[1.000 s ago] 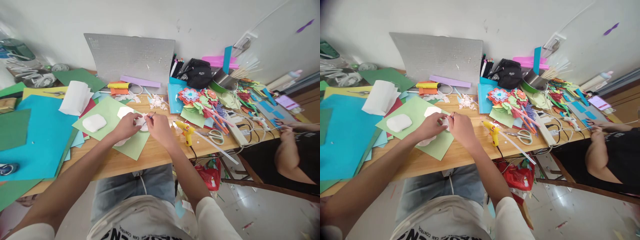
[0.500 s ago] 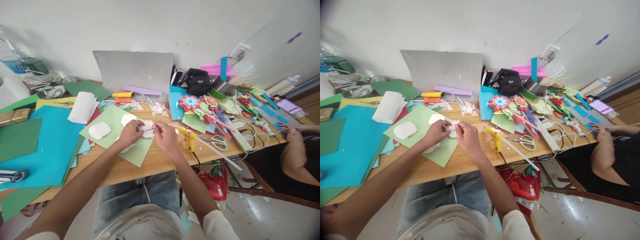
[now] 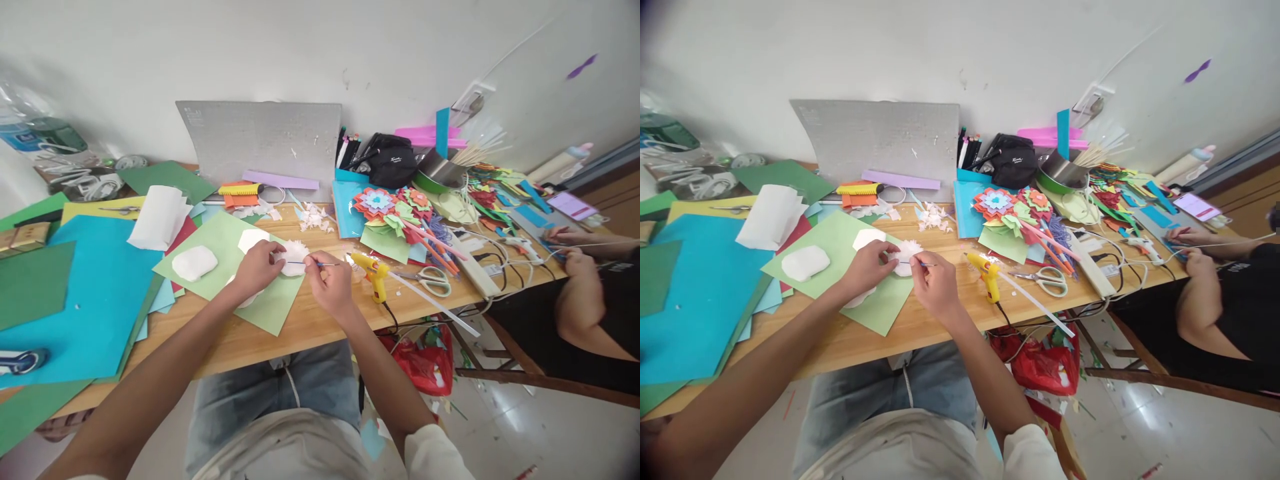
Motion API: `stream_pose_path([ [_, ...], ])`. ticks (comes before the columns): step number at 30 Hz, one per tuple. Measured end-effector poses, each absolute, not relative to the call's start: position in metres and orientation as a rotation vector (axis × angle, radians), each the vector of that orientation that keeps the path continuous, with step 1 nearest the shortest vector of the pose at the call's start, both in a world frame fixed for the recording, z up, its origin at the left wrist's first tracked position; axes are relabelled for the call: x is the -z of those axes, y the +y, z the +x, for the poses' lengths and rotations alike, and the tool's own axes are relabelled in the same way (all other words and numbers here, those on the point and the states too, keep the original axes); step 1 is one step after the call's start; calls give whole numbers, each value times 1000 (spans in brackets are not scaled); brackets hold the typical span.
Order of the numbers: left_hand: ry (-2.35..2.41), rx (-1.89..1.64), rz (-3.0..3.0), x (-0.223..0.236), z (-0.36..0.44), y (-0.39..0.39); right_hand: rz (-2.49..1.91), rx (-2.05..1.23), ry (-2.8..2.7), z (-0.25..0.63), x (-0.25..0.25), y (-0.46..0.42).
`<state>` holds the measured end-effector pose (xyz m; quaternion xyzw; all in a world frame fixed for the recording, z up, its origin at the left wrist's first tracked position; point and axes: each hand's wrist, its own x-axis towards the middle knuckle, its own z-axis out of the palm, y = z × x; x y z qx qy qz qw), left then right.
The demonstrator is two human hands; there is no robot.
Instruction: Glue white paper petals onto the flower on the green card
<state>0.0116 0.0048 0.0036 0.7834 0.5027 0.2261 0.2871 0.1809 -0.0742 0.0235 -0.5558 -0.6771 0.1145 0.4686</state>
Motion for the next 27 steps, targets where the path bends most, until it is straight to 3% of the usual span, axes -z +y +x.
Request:
stream_pose_path([
  [27,1370,-641,2110,3,15,5,-1442,-218,-1686,176,-10,-67],
])
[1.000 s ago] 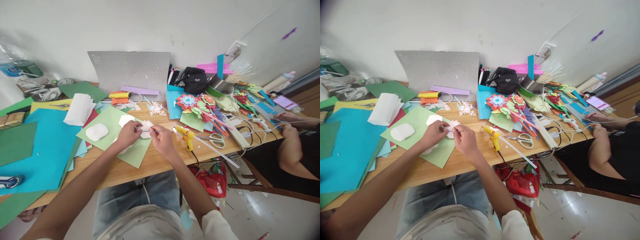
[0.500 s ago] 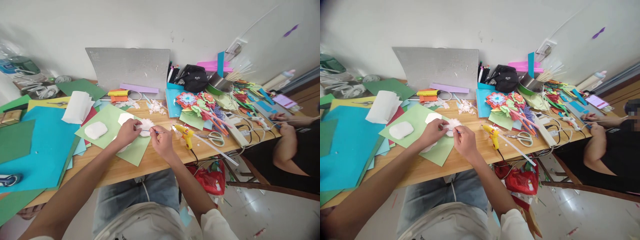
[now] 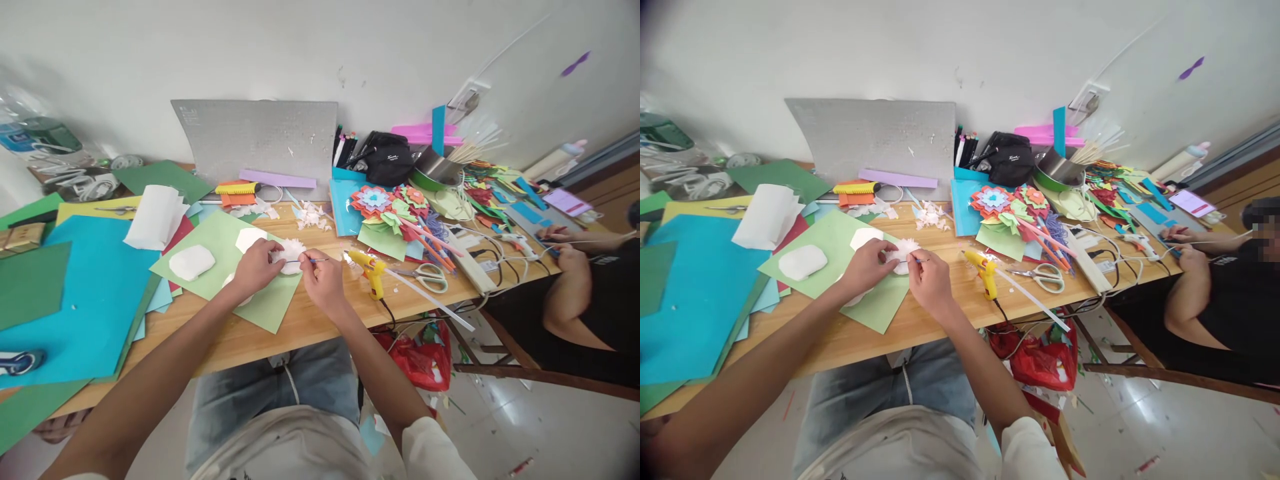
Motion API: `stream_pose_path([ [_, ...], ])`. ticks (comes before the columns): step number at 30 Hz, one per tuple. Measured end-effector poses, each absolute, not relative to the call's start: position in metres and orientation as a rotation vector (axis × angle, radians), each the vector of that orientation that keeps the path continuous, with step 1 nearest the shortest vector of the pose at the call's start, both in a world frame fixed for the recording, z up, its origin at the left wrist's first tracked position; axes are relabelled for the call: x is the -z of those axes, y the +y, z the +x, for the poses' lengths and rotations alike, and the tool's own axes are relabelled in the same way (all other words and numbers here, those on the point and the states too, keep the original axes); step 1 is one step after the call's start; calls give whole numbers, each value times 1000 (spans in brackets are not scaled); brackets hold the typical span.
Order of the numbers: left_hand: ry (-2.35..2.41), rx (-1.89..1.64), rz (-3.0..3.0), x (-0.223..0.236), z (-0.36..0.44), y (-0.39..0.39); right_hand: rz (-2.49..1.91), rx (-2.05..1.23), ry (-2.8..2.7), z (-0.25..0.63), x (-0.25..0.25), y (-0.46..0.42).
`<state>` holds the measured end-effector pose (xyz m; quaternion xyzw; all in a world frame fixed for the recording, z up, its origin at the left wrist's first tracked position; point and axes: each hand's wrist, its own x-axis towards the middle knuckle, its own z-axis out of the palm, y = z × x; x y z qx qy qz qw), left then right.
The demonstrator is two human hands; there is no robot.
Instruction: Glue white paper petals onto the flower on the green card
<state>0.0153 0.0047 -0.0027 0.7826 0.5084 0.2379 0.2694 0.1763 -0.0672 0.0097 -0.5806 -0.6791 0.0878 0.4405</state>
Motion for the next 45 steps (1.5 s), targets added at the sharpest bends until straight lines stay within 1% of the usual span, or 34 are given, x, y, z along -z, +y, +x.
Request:
stream_pose_path([
  [5,1361,-649,2117,5,15,5,-1425,-182,-1666,173,-8,-66],
  [11,1378,-656,2099,6,16,7,-1400,-241,-1623,177,-13,-75],
  [16,1330,-645,2088,5,14,11,-1337,-219,-1535,177,-17,-83],
  [22,1317,-673,2102,8,13,12,-1421,-208,-1615,174,-7,-73],
  [26,1320,-665,2099,9,14,12,-1403,-227,-1601,176,-10,-79],
  [28,1313,-663,2095,9,13,13,-1360,-199,-1561,182,-11,-90],
  [31,1265,-655,2110,7,10,15,-1332,-61,-1606,195,-2,-112],
  [34,1221,-637,2139,5,8,18,-1432,89,-1819,211,12,-127],
  [37,1232,-620,2181,4,7,20,-1607,160,-2011,222,21,-129],
  [41,1231,-614,2182,3,8,19,-1798,158,-2145,226,20,-118],
  [45,1193,-590,2175,-1,6,15,-1852,81,-2179,224,15,-115],
])
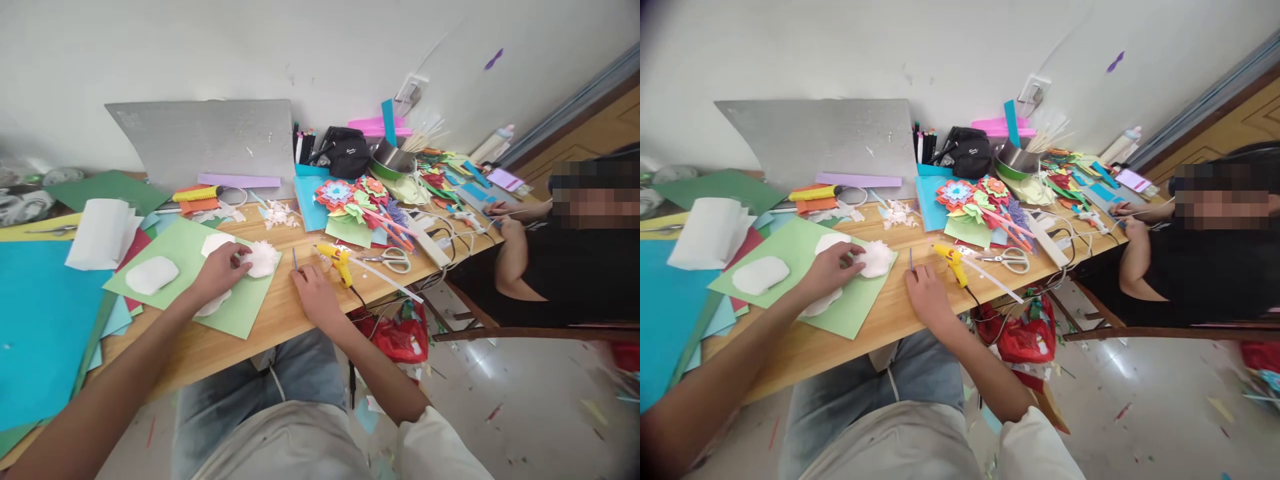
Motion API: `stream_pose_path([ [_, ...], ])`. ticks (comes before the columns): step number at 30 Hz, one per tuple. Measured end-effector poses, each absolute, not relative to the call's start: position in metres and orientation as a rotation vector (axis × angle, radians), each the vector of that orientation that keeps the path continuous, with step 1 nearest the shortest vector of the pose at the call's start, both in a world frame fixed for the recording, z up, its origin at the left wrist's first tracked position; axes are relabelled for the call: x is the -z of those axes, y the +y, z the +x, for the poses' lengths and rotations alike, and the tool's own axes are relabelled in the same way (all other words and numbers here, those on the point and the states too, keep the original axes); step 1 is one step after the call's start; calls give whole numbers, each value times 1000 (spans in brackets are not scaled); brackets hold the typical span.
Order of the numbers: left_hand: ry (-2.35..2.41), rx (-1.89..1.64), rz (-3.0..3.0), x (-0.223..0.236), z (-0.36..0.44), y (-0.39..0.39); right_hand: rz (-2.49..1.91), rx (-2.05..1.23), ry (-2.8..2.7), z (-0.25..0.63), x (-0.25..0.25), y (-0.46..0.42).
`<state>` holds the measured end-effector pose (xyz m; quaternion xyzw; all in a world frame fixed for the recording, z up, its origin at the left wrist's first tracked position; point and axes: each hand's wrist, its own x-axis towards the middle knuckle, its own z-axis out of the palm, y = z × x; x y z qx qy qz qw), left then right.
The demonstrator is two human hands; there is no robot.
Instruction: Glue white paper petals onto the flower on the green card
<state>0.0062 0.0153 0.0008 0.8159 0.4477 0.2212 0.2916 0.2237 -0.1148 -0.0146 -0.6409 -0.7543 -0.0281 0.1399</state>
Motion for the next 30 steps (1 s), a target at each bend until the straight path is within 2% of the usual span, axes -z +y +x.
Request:
stream_pose_path([
  [5,1250,-550,2172,-8,5,14,-1741,-10,-2105,230,25,-127],
  [9,1332,-655,2202,-17,9,14,-1655,-25,-2015,236,32,-133],
  [16,1220,-667,2318,-39,25,19,-1539,-11,-1767,237,34,-155],
  [19,1258,-684,2364,-46,32,20,-1596,99,-1560,248,36,-181],
  [23,1299,-490,2471,-42,33,13,-1787,229,-1291,280,34,-203],
  [30,1376,-433,2402,-21,31,8,-1884,297,-1095,314,36,-189],
])
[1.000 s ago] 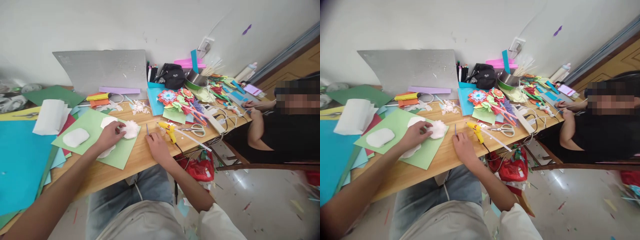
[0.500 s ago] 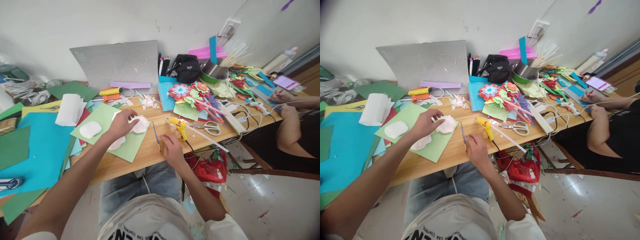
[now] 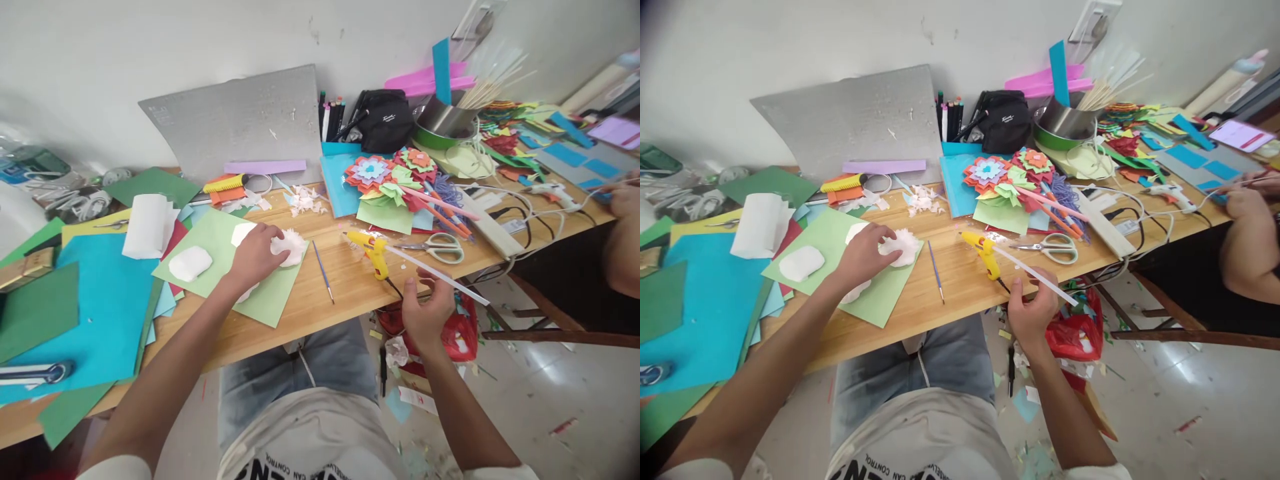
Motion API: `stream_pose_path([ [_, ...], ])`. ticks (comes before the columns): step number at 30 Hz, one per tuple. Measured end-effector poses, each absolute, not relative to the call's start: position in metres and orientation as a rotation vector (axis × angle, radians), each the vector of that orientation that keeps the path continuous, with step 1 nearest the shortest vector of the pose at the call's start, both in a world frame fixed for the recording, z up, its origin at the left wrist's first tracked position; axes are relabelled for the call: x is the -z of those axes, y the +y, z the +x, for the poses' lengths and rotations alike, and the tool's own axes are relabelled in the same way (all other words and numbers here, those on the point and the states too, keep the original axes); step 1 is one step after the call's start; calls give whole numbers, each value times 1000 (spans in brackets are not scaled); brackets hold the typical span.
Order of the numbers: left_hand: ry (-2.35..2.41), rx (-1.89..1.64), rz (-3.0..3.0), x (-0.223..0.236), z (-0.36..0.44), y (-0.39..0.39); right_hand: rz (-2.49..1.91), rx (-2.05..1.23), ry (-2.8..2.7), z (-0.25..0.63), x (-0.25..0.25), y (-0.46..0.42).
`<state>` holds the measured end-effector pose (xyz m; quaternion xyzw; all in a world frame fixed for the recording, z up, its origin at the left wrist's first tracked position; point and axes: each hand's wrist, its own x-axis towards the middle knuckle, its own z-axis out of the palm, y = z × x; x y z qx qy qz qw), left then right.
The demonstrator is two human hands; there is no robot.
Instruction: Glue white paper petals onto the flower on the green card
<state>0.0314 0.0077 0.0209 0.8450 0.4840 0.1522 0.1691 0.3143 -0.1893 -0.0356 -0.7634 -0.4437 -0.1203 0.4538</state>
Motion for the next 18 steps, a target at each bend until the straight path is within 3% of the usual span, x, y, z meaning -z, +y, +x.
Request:
stream_pose_path([
  [18,1338,-547,2241,-10,29,15,-1852,-49,-1363,313,18,-148],
])
